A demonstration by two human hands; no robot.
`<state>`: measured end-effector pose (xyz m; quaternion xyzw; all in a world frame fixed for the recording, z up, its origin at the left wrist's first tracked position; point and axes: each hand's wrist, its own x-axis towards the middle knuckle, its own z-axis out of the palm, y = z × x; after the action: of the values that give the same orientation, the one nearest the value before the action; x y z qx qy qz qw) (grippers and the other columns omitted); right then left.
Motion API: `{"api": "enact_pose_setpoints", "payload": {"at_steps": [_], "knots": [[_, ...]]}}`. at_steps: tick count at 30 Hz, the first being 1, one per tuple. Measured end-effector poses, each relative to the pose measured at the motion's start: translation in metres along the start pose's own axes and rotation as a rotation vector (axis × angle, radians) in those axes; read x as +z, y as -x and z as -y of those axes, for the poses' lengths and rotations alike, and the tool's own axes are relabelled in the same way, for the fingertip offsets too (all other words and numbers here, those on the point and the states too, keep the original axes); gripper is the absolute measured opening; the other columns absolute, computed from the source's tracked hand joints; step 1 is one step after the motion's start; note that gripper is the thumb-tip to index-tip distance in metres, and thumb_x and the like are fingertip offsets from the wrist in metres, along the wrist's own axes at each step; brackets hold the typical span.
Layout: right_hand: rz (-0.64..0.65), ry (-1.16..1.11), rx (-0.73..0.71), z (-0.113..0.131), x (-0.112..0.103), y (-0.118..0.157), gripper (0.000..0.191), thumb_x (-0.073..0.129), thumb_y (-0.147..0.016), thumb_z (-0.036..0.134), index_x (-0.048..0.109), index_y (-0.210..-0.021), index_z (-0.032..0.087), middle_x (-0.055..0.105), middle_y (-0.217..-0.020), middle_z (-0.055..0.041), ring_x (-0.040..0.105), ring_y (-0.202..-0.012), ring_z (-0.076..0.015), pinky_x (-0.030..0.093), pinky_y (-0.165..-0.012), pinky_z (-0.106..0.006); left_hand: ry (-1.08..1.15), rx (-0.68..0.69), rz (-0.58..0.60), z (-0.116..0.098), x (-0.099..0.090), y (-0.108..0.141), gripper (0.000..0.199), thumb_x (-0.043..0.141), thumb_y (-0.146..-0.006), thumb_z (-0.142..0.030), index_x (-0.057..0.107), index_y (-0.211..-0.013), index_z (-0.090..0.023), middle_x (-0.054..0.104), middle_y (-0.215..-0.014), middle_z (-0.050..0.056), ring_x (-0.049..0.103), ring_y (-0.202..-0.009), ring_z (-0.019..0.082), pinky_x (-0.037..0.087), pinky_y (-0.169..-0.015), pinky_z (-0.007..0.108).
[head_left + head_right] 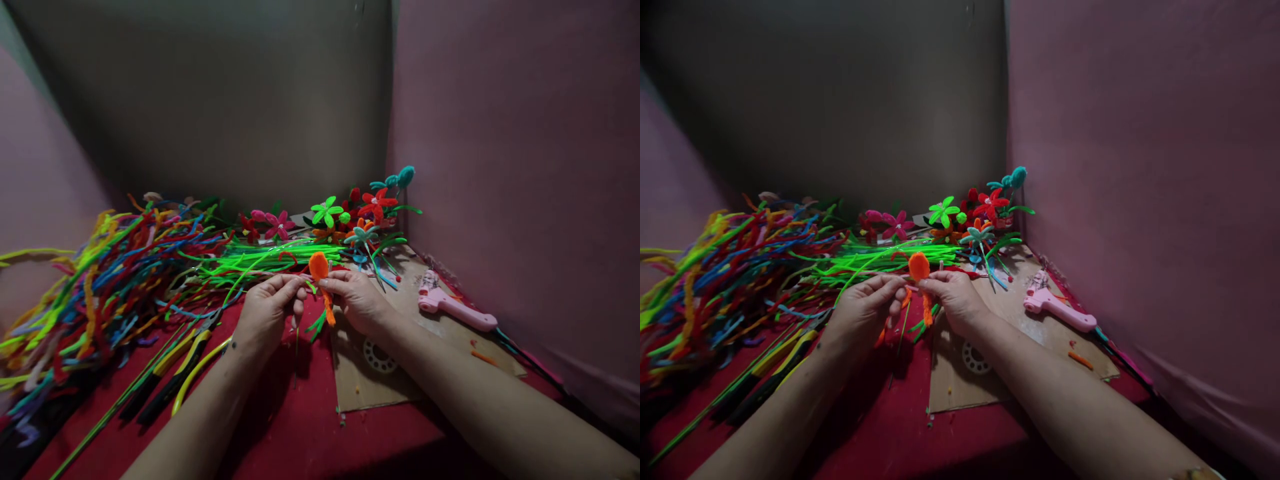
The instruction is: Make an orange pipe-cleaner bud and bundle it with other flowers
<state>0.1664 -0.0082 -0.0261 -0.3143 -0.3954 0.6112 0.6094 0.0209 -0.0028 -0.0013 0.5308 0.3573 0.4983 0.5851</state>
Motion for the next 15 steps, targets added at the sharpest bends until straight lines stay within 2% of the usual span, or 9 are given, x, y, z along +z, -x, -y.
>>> {"api": "enact_pose_setpoints", "payload": {"at_steps": [7,15], "knots": [[-0.086,0.002,-0.017,0.006,0.001,0.000,0.015,0.072,-0.057,0.021,0.058,-0.055,0.015,0.052,-0.051,0.0032,0.042,-0.048,-0.0076,0.032,-0.051,-0.024,0.051,0.065,-0.138,-0.018,-0.009,-0.003,0.020,0.072,-0.063,-0.022,0.060,-0.074,-0.011,0.060,-0.058,-0.001,0.045,-0.039,0.004,0.034,-0.032,0.014],[-0.089,-0.012,-0.033,0.006,0.001,0.001,0.012,0.071,-0.058,0.020,0.061,-0.061,0.015,0.055,-0.055,0.0026,0.046,-0.050,-0.0082,0.036,-0.052,-0.024,0.059,0.090,-0.132,-0.017,-0.004,-0.001,0.020,0.062,-0.073,-0.027,0.049,-0.061,-0.016,0.048,-0.051,-0.005,0.038,-0.034,0.004,0.032,-0.031,0.016]]}}
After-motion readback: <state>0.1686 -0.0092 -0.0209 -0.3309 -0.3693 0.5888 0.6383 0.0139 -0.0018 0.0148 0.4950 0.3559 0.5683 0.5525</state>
